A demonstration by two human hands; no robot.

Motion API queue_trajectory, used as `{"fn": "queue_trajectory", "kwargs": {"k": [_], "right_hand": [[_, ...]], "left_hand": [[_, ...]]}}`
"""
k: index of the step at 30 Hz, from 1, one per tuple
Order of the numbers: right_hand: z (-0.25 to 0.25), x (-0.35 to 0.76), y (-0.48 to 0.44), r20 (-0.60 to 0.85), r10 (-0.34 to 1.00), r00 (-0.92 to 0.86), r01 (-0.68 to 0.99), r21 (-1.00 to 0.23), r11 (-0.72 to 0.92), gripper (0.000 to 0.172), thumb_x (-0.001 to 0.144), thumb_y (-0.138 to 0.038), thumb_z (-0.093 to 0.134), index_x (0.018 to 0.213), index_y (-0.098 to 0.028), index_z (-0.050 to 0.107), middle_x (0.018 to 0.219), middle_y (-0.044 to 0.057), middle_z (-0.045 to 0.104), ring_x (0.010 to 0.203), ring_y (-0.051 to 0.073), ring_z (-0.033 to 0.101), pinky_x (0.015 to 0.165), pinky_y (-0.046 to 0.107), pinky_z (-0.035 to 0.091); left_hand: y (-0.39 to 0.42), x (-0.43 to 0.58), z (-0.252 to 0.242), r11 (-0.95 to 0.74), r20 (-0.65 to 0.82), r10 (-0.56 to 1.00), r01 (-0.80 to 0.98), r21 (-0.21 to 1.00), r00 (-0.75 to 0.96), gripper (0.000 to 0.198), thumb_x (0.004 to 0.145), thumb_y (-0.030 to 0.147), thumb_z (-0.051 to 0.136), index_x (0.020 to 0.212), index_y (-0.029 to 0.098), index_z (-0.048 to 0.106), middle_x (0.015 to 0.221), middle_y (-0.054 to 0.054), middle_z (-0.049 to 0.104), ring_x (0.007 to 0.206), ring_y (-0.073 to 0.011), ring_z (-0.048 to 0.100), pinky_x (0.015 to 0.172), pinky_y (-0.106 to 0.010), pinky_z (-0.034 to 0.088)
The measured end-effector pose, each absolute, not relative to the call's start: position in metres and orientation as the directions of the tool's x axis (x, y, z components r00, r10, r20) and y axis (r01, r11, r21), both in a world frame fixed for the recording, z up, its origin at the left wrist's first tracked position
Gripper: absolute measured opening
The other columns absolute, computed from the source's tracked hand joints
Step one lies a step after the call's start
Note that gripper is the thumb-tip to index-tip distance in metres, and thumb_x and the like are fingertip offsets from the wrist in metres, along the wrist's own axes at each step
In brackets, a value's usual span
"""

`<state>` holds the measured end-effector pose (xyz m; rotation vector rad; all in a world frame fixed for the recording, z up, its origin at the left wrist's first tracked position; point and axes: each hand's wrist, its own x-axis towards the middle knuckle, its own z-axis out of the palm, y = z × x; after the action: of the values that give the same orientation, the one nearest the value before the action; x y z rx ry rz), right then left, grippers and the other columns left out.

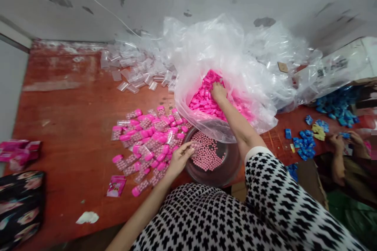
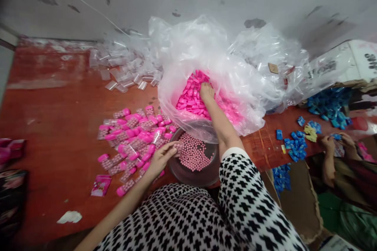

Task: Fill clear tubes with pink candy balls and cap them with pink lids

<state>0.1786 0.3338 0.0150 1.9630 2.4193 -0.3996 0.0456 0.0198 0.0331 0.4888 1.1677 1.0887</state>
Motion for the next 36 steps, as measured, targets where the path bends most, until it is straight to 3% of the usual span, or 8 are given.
{"fn": "queue_trajectory", "kwargs": {"k": [2, 4, 7, 10, 16, 25, 32, 36], "right_hand": [[0.017, 0.187, 0.329, -0.128, 0.974, -0.186, 0.948, -0.284, 0.143, 0.031, 0.083, -0.019, 0.048, 0.112, -0.012, 0.057, 0.108, 0.017, 0.061, 0.102, 0.027, 0.056, 0.088, 0.042, 0.042], [0.024, 0.200, 0.317, -0.084, 0.975, -0.208, 0.857, -0.495, 0.141, 0.026, 0.081, -0.024, 0.052, 0.104, -0.015, 0.060, 0.097, 0.010, 0.064, 0.093, 0.023, 0.059, 0.085, 0.038, 0.044], [0.041, 0.222, 0.287, -0.042, 0.961, -0.274, 0.525, -0.844, 0.113, 0.026, 0.077, -0.031, 0.058, 0.099, -0.017, 0.060, 0.085, 0.003, 0.063, 0.078, 0.016, 0.059, 0.078, 0.034, 0.049], [0.063, 0.235, 0.244, -0.068, 0.958, -0.280, 0.181, -0.983, -0.017, 0.029, 0.071, -0.034, 0.066, 0.096, -0.021, 0.058, 0.083, -0.001, 0.061, 0.070, 0.011, 0.059, 0.074, 0.031, 0.052], [0.089, 0.236, 0.156, -0.115, 0.946, -0.305, -0.026, -0.991, -0.129, 0.031, 0.067, -0.031, 0.073, 0.093, -0.022, 0.060, 0.090, 0.000, 0.065, 0.078, 0.013, 0.063, 0.080, 0.033, 0.053], [0.094, 0.231, 0.092, -0.198, 0.925, -0.325, -0.029, -0.975, -0.219, 0.046, 0.067, -0.043, 0.072, 0.106, -0.023, 0.057, 0.109, 0.006, 0.066, 0.098, 0.018, 0.063, 0.088, 0.037, 0.051], [0.106, 0.228, 0.069, -0.251, 0.943, -0.219, 0.067, -0.968, -0.242, 0.039, 0.076, -0.041, 0.063, 0.110, -0.022, 0.061, 0.097, 0.003, 0.066, 0.080, 0.014, 0.064, 0.072, 0.032, 0.057], [0.106, 0.233, 0.068, -0.224, 0.942, -0.249, 0.161, -0.969, -0.188, 0.036, 0.077, -0.035, 0.063, 0.110, -0.021, 0.063, 0.088, 0.002, 0.067, 0.078, 0.016, 0.064, 0.073, 0.035, 0.057]], "left_hand": [[0.021, 0.043, 0.033, 0.422, -0.482, 0.876, -0.449, 0.788, -0.021, 0.043, 0.069, 0.043, 0.070, 0.103, 0.016, 0.065, 0.103, -0.009, 0.069, 0.093, -0.0234, 0.065, 0.076, -0.037, 0.057], [0.025, 0.041, 0.033, 0.392, -0.467, 0.883, -0.480, 0.785, -0.042, 0.042, 0.069, 0.042, 0.070, 0.101, 0.017, 0.066, 0.101, -0.008, 0.069, 0.092, -0.0230, 0.066, 0.077, -0.037, 0.057], [0.034, 0.042, 0.038, 0.331, -0.415, 0.908, -0.516, 0.790, -0.053, 0.038, 0.070, 0.041, 0.070, 0.100, 0.017, 0.066, 0.102, -0.008, 0.069, 0.095, -0.0219, 0.065, 0.079, -0.036, 0.057], [0.045, 0.049, 0.048, 0.281, -0.364, 0.930, -0.544, 0.790, -0.047, 0.038, 0.072, 0.040, 0.069, 0.102, 0.018, 0.065, 0.113, -0.008, 0.065, 0.099, -0.0218, 0.063, 0.080, -0.035, 0.057], [0.053, 0.070, 0.073, 0.170, -0.275, 0.957, -0.597, 0.784, -0.089, 0.041, 0.071, 0.045, 0.069, 0.102, 0.019, 0.062, 0.134, -0.008, 0.051, 0.106, -0.0227, 0.060, 0.081, -0.035, 0.057], [0.029, 0.092, 0.072, 0.112, -0.218, 0.967, -0.545, 0.831, -0.132, 0.043, 0.073, 0.045, 0.067, 0.104, 0.015, 0.062, 0.111, -0.010, 0.066, 0.096, -0.0219, 0.065, 0.083, -0.038, 0.054], [0.008, 0.095, 0.087, -0.051, 0.035, 0.972, -0.066, 0.996, -0.232, 0.026, 0.083, 0.033, 0.056, 0.102, 0.018, 0.066, 0.108, -0.007, 0.068, 0.103, -0.0197, 0.061, 0.096, -0.037, 0.045], [-0.001, 0.094, 0.086, -0.064, 0.052, 0.988, -0.078, 0.995, -0.146, 0.028, 0.087, 0.034, 0.052, 0.107, 0.019, 0.064, 0.109, -0.007, 0.067, 0.102, -0.0189, 0.061, 0.094, -0.035, 0.046]]}}
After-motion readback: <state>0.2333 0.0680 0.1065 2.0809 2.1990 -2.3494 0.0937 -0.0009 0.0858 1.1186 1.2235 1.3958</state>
